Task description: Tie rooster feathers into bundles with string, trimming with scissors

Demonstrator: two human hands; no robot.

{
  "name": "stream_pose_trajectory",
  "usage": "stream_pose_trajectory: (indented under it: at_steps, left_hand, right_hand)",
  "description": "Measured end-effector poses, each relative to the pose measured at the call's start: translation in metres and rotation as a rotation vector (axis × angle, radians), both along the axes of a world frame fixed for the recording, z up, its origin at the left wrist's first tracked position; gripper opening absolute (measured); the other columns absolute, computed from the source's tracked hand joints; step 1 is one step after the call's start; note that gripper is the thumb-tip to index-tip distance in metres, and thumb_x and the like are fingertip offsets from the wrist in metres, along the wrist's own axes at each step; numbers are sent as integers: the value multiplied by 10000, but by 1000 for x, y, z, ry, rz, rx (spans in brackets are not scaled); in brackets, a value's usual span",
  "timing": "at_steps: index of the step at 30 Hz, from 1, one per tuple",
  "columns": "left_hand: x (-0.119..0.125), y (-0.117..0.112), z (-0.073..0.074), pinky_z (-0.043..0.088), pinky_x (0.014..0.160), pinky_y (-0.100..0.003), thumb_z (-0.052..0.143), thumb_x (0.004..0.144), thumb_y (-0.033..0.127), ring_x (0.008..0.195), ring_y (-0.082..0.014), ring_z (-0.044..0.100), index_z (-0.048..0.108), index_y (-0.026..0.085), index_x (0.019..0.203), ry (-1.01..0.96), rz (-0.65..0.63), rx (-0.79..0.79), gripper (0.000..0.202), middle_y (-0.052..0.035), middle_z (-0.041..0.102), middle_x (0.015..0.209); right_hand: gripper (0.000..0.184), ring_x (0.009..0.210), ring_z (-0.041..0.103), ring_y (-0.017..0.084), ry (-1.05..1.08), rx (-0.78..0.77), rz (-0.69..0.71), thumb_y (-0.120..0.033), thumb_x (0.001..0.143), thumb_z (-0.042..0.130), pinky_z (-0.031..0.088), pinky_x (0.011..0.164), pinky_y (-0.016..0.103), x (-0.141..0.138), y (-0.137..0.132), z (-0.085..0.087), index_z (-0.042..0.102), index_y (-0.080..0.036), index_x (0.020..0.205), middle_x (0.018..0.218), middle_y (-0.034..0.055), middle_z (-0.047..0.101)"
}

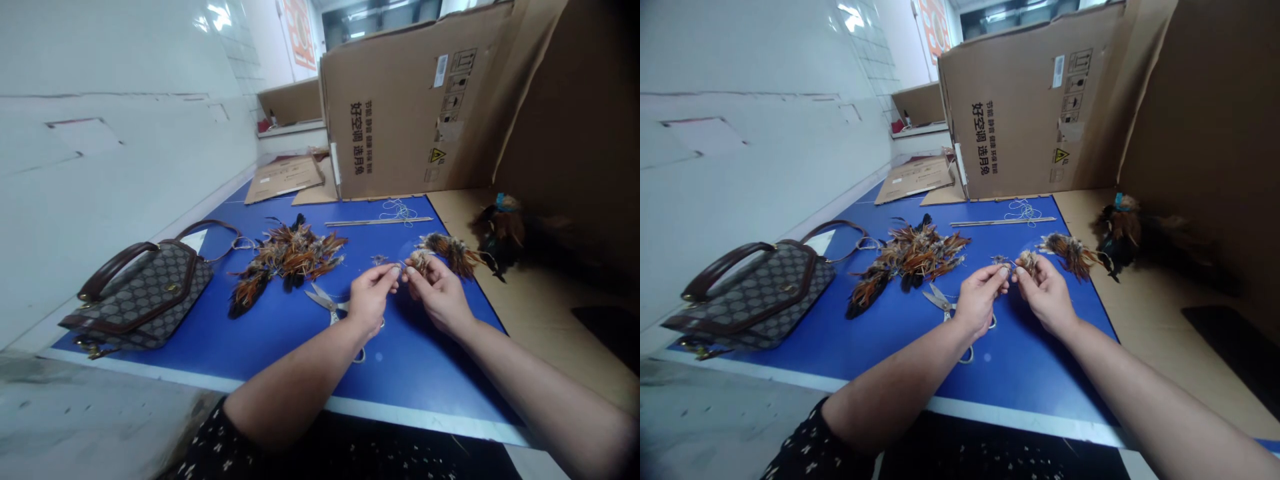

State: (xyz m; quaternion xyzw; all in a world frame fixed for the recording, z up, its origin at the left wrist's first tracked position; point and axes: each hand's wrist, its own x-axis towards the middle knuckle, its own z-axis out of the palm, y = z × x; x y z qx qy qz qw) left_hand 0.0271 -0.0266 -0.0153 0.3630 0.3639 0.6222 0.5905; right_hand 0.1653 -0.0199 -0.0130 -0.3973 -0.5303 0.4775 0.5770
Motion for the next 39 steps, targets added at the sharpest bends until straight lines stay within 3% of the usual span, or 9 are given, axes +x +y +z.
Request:
stream_pose_trajectory:
  at_steps: [6, 15, 27, 34, 39]
  left_hand:
    - [0, -2, -2, 483, 719, -246, 840, 807, 393, 788, -119, 619, 805, 157, 989, 33, -22, 74, 301, -57, 726, 875]
    - [-3, -3, -8, 531, 746, -282, 804, 841, 427, 895, -170, 622, 825, 215, 995, 261, -10, 204, 263, -88, 715, 1083]
    - [-14, 5, -5, 480, 717, -268, 796, 849, 406, 806, -138, 579, 787, 177, 889, 370, -99, 285, 233, -69, 656, 984]
    - [-9, 6, 1, 363, 583, -231, 797, 823, 529, 586, -79, 465, 647, 157, 893, 76, 0, 30, 406, 20, 571, 673]
    - [-8, 8, -2, 347, 561, -230, 835, 773, 542, 567, -75, 473, 641, 147, 878, 16, 24, -77, 453, 27, 566, 644]
  right_hand:
    - [366, 560, 471, 120, -63, 21, -16, -515, 902, 743, 400, 487, 254, -3, -2, -1, 631, -236, 1111, 775, -13, 590]
    - [355, 687, 574, 160, -65, -3, -24, -473, 861, 780, 484, 597, 271, -2, -1, -3, 641, -223, 1071, 782, 5, 622]
    - [417, 672, 548, 132, -69, -43, 115, -505, 790, 862, 466, 590, 246, 1, -3, 5, 631, -208, 971, 753, -12, 602]
    - [403, 709, 600, 150, -18, 20, 21, -449, 864, 818, 461, 569, 252, 1, 0, 0, 630, -216, 1134, 887, 36, 694]
    - [365, 728, 605, 153, -5, 39, 11, -433, 894, 794, 453, 563, 250, 4, 2, -1, 630, -221, 1142, 908, 43, 706]
